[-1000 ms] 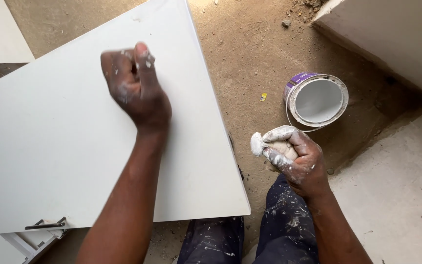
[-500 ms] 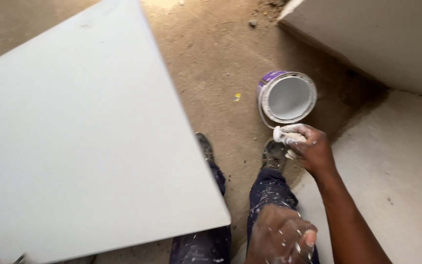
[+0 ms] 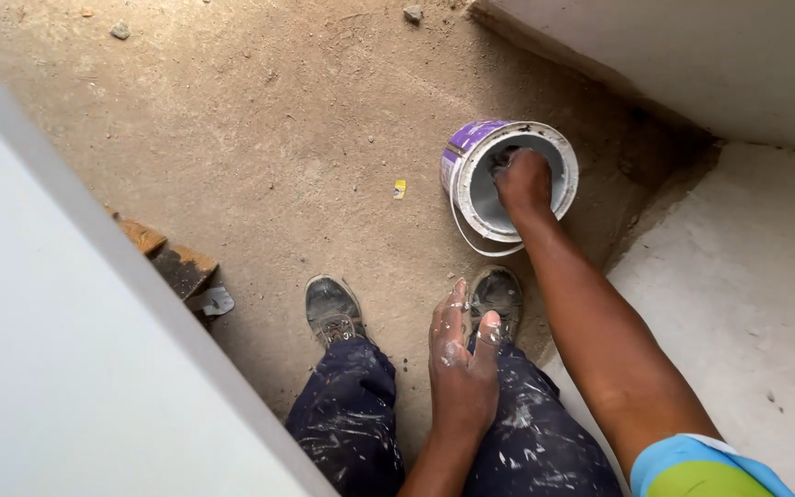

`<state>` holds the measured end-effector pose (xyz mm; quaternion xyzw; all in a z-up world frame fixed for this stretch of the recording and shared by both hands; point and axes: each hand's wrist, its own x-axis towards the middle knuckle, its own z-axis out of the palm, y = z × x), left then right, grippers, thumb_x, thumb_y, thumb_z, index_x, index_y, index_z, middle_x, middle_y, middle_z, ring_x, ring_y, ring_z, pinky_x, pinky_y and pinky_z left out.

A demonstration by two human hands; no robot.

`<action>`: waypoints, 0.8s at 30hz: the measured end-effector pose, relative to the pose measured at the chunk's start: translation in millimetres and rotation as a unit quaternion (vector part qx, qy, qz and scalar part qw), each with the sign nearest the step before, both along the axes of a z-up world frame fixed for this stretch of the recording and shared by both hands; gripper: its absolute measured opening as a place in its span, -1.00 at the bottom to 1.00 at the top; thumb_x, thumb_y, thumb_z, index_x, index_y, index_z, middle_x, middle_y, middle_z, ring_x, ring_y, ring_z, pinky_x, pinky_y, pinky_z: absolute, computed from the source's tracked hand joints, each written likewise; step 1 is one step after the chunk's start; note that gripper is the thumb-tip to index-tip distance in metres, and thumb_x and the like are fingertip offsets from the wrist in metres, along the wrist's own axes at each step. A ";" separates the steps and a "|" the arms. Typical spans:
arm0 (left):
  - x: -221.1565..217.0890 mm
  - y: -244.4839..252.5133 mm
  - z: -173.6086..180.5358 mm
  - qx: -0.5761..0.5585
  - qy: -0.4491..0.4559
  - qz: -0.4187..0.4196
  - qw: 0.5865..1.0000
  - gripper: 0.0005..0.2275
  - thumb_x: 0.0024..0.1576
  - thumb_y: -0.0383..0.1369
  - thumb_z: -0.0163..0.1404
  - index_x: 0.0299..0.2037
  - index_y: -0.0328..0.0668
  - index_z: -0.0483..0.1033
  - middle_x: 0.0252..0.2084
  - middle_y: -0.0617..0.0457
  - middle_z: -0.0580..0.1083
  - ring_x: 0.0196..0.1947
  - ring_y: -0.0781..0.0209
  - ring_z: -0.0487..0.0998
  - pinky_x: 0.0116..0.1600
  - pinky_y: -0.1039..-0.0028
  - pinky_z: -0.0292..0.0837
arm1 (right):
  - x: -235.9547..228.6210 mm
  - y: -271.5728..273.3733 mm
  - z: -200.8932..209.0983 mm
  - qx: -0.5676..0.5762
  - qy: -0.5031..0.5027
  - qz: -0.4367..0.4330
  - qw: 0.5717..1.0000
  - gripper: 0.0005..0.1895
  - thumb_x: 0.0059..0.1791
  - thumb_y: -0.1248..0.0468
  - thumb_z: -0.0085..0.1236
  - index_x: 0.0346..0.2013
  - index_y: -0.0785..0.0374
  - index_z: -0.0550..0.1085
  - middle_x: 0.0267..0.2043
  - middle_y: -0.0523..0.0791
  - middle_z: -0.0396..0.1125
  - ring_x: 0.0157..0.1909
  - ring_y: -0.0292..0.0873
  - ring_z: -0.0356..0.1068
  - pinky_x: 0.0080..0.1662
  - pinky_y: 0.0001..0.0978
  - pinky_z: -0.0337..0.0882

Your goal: Applying white filler to a furniture panel using a cloth to achieve a smooth surface finish.

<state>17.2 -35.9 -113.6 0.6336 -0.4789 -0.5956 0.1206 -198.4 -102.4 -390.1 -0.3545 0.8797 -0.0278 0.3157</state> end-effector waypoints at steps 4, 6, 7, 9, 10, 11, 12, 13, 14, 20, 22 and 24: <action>0.2 -9.3 6.9 0.004 -0.006 -0.031 1.000 -0.43 0.28 -0.02 -0.19 0.39 -0.27 0.23 0.38 -0.25 0.31 0.39 -0.16 0.25 0.41 0.11 0.11 | -5.9 -0.9 -66.8 0.136 0.098 0.182 0.969 -0.73 0.01 0.20 0.02 -0.53 0.10 0.59 -0.50 -0.12 0.48 -0.40 -0.05 0.52 -0.42 -0.29 0.43; 1.1 -7.9 9.8 0.052 0.010 0.000 0.999 -0.42 0.25 0.00 -0.17 0.39 -0.22 0.25 0.39 -0.16 0.32 0.41 -0.04 0.26 0.42 0.17 0.12 | 4.1 -10.8 -43.8 0.282 0.163 0.364 0.873 -0.62 0.03 0.34 -0.03 -0.60 -0.14 0.55 -0.61 -0.33 0.38 -0.57 -0.28 0.44 -0.62 -0.44 0.30; 1.2 -7.4 8.6 0.053 0.010 0.000 0.999 -0.42 0.25 0.00 -0.17 0.39 -0.22 0.25 0.39 -0.16 0.32 0.41 -0.04 0.26 0.42 0.17 0.12 | 6.4 -16.3 -33.2 0.282 0.163 0.363 0.873 -0.62 0.03 0.34 -0.03 -0.60 -0.14 0.55 -0.61 -0.33 0.38 -0.57 -0.28 0.44 -0.62 -0.44 0.30; 2.0 -6.7 7.9 0.054 0.008 0.004 0.999 -0.42 0.25 0.00 -0.16 0.38 -0.21 0.26 0.39 -0.17 0.32 0.40 -0.04 0.27 0.42 0.18 0.12 | 12.5 -27.8 -10.8 0.348 0.135 0.388 0.843 -0.66 0.06 0.31 -0.03 -0.50 -0.11 0.60 -0.56 -0.32 0.42 -0.59 -0.26 0.46 -0.70 -0.41 0.32; 2.8 -6.6 7.4 0.054 0.007 0.004 0.998 -0.42 0.25 0.00 -0.16 0.38 -0.21 0.26 0.39 -0.17 0.32 0.40 -0.04 0.27 0.42 0.18 0.12 | 12.5 -26.0 -14.5 0.348 0.134 0.388 0.843 -0.66 0.06 0.31 -0.03 -0.50 -0.11 0.60 -0.56 -0.32 0.42 -0.59 -0.26 0.46 -0.70 -0.41 0.32; 2.4 -6.8 6.0 0.048 0.007 0.000 0.999 -0.42 0.25 0.01 -0.17 0.38 -0.23 0.26 0.38 -0.18 0.32 0.40 -0.05 0.28 0.42 0.18 0.12 | 9.8 -25.0 -17.8 0.350 0.140 0.397 0.837 -0.67 0.06 0.31 -0.01 -0.48 -0.11 0.60 -0.55 -0.32 0.43 -0.57 -0.26 0.46 -0.68 -0.43 0.33; 1.8 -7.0 5.1 0.042 0.008 -0.004 0.999 -0.41 0.26 0.01 -0.18 0.37 -0.25 0.26 0.38 -0.19 0.32 0.40 -0.06 0.28 0.42 0.17 0.12 | 7.0 -24.2 -20.7 0.353 0.146 0.405 0.831 -0.69 0.05 0.31 0.00 -0.47 -0.11 0.60 -0.54 -0.33 0.44 -0.55 -0.27 0.47 -0.66 -0.44 0.34; 2.0 -7.1 3.5 0.041 0.008 -0.004 0.999 -0.41 0.26 0.01 -0.18 0.37 -0.25 0.26 0.38 -0.19 0.32 0.40 -0.06 0.28 0.42 0.17 0.12 | 1.7 -17.7 -35.1 0.353 0.146 0.404 0.831 -0.69 0.05 0.31 0.00 -0.47 -0.11 0.60 -0.54 -0.33 0.44 -0.55 -0.27 0.47 -0.66 -0.44 0.34; 2.2 -7.2 2.1 0.053 0.008 0.002 0.999 -0.41 0.24 0.02 -0.17 0.37 -0.23 0.27 0.36 -0.17 0.34 0.38 -0.04 0.31 0.41 0.19 0.15 | -3.6 -11.2 -49.3 0.343 0.147 0.405 0.835 -0.70 0.05 0.27 -0.01 -0.47 -0.12 0.60 -0.52 -0.35 0.44 -0.50 -0.30 0.47 -0.57 -0.48 0.33; 3.4 -11.2 -0.1 0.069 0.007 0.008 0.998 -0.41 0.24 0.00 -0.16 0.37 -0.25 0.27 0.34 -0.14 0.37 0.37 -0.01 0.33 0.40 0.21 0.17 | 6.7 -19.2 71.0 0.026 -0.241 -0.360 0.901 -0.79 -0.01 0.32 -0.03 -0.33 0.24 0.59 -0.54 -0.13 0.44 -0.59 -0.27 0.34 -0.57 -0.48 0.29; 0.9 -12.1 -1.4 0.081 0.013 0.014 0.997 -0.40 0.23 0.03 -0.17 0.36 -0.25 0.28 0.36 -0.12 0.36 0.38 0.02 0.32 0.40 0.23 0.17 | -2.6 -11.1 77.9 0.054 -0.257 -0.423 0.867 -0.77 0.11 0.26 0.01 -0.10 0.31 0.56 -0.43 -0.07 0.45 -0.53 -0.26 0.40 -0.55 -0.52 0.36; 0.6 -11.3 -1.2 0.087 0.008 0.008 0.996 -0.42 0.24 0.00 -0.17 0.36 -0.25 0.28 0.33 -0.11 0.38 0.36 0.03 0.34 0.39 0.24 0.19 | -0.9 -4.6 98.1 0.107 -0.302 -0.401 0.858 -0.74 0.16 0.28 -0.13 0.05 0.10 0.51 -0.04 0.00 0.48 -0.44 -0.23 0.42 -0.57 -0.53 0.41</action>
